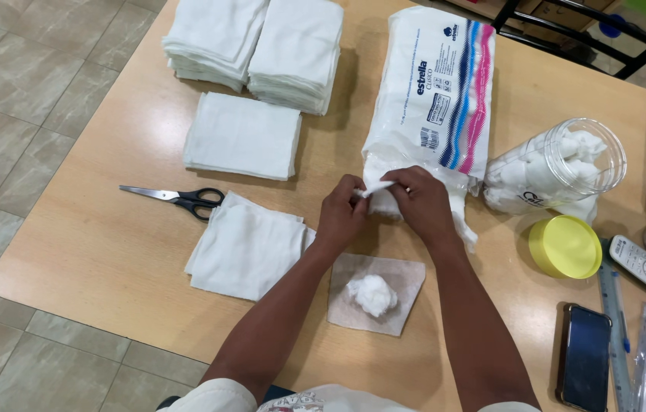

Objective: The person takes a small piece of white cotton and wraps it in a square white cloth, folding the edges to form a small bundle. They then place the bundle into a clear plastic container. The person repeats the process with another piece of cotton and cloth.

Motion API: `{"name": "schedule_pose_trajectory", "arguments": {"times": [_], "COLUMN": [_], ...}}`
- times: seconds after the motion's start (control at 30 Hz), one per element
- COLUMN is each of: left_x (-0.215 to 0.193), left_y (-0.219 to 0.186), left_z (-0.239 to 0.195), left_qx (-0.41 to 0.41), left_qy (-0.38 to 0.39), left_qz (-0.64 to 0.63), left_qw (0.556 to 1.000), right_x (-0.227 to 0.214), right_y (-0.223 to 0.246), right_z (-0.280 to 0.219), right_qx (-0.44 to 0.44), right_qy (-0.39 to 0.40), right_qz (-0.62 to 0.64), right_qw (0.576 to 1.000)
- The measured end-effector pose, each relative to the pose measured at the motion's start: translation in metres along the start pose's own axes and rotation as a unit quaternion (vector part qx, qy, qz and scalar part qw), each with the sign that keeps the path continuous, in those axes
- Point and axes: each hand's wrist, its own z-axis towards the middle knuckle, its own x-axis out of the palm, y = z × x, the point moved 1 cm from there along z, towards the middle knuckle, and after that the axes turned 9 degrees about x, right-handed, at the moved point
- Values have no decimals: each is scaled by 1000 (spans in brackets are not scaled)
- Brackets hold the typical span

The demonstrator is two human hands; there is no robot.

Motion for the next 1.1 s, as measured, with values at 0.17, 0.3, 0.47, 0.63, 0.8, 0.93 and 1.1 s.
{"name": "schedule_pose_trajectory", "arguments": {"times": [0.17, 0.3, 0.47, 0.63, 0.8, 0.93, 1.1], "left_x": [1, 1, -2, 11, 23, 18, 17], "left_y": [3, 5, -12, -15, -3, -12, -16], "left_z": [1, 1, -9, -11, -15, -12, -12], "left_qx": [-15, -28, 74, 269, 283, 270, 227], "left_qy": [-30, -37, -34, -29, 93, 116, 144], "left_qz": [3, 23, 148, 312, 373, 382, 385], "left_qw": [999, 999, 986, 911, 879, 876, 883], "right_x": [-1, -13, -17, -23, 2, -28, -56], "right_y": [-30, -45, -64, -17, -62, -76, -88], "right_z": [9, 7, -4, -25, -14, -26, -56], "right_qx": [98, 165, 177, 294, 229, 244, 301], "right_qy": [-82, -152, -173, -19, -36, -74, -147], "right_qz": [123, 271, 305, 31, -115, -45, 70], "right_qw": [984, 936, 920, 955, 966, 966, 940]}}
